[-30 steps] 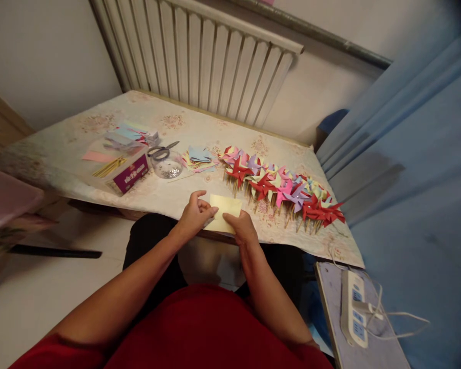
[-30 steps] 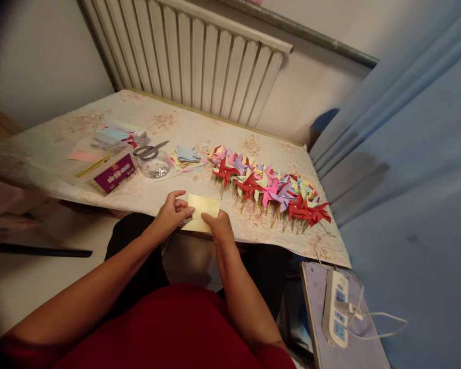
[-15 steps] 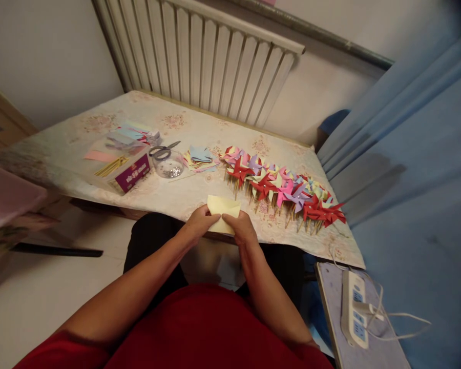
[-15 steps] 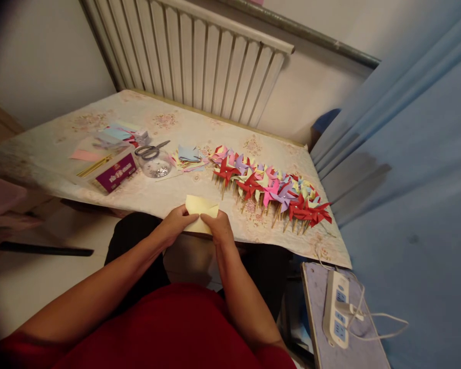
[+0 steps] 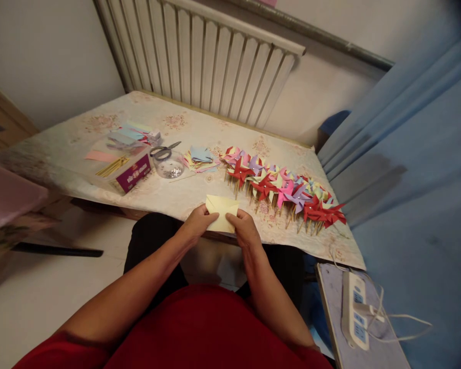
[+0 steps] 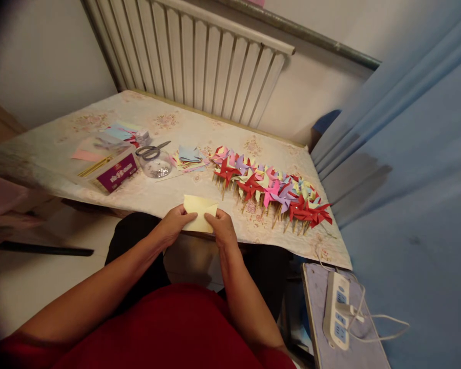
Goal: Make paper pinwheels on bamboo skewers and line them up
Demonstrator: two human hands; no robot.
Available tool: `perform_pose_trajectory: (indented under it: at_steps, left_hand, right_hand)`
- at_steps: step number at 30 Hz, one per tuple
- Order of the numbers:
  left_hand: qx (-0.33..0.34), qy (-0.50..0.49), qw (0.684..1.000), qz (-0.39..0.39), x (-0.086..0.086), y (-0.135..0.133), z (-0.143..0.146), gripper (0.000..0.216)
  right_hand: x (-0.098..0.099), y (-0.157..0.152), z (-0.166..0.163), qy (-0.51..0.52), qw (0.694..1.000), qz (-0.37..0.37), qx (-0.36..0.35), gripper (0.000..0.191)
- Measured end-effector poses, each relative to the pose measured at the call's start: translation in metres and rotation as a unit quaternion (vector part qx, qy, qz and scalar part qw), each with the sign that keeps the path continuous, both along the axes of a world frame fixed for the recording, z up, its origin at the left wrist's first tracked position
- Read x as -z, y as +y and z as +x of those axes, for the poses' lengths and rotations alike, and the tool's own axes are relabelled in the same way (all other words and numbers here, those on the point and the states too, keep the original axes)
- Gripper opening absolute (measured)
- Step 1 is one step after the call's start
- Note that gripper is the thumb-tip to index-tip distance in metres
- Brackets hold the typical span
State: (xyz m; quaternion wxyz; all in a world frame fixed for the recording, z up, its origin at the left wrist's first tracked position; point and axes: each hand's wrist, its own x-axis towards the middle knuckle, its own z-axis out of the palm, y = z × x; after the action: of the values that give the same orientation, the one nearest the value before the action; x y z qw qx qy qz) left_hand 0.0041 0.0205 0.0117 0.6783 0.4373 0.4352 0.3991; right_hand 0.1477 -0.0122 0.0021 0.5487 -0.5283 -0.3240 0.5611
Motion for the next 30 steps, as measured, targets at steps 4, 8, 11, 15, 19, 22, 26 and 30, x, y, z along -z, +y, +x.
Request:
perform_pose_trajectory:
  at_steps: [4, 8, 11, 15, 19, 22, 26, 30]
  left_hand:
    - [-0.004, -0.032, 0.999, -0.011, 0.005, 0.003, -0.003, 0.041]
    - [-0.007, -0.047, 0.999, -0.015, 0.003, 0.004, -0.004, 0.041]
    - [-0.011, -0.049, 0.998, -0.021, -0.001, 0.003, -0.003, 0.042]
    - [-0.004, -0.063, 0.998, -0.028, -0.008, 0.001, -0.003, 0.044]
    - [0.004, -0.068, 0.997, -0.023, -0.009, 0.001, -0.005, 0.045]
    - [0.010, -0.074, 0.997, -0.019, -0.007, 0.002, -0.006, 0.045]
    - [0.016, -0.079, 0.997, -0.022, -0.006, 0.001, -0.005, 0.046]
    - [0.020, -0.078, 0.996, -0.024, -0.007, -0.001, -0.003, 0.051]
  right_hand:
    - [-0.005, -0.004, 0.005, -0.099, 0.991, 0.013, 0.090, 0.027]
    - [-0.013, -0.014, 0.009, -0.276, 0.938, 0.098, 0.184, 0.017]
    - [-0.020, -0.023, 0.010, -0.340, 0.916, 0.171, 0.127, 0.011]
    - [-0.021, -0.028, 0.010, -0.357, 0.912, 0.197, 0.045, 0.011]
    - [-0.016, -0.026, 0.014, -0.350, 0.917, 0.191, 0.020, 0.012]
    - [-0.015, -0.026, 0.016, -0.340, 0.921, 0.191, 0.001, 0.013]
    - [-0.014, -0.027, 0.017, -0.335, 0.921, 0.199, -0.022, 0.015]
    - [-0.013, -0.028, 0.015, -0.333, 0.921, 0.197, -0.046, 0.018]
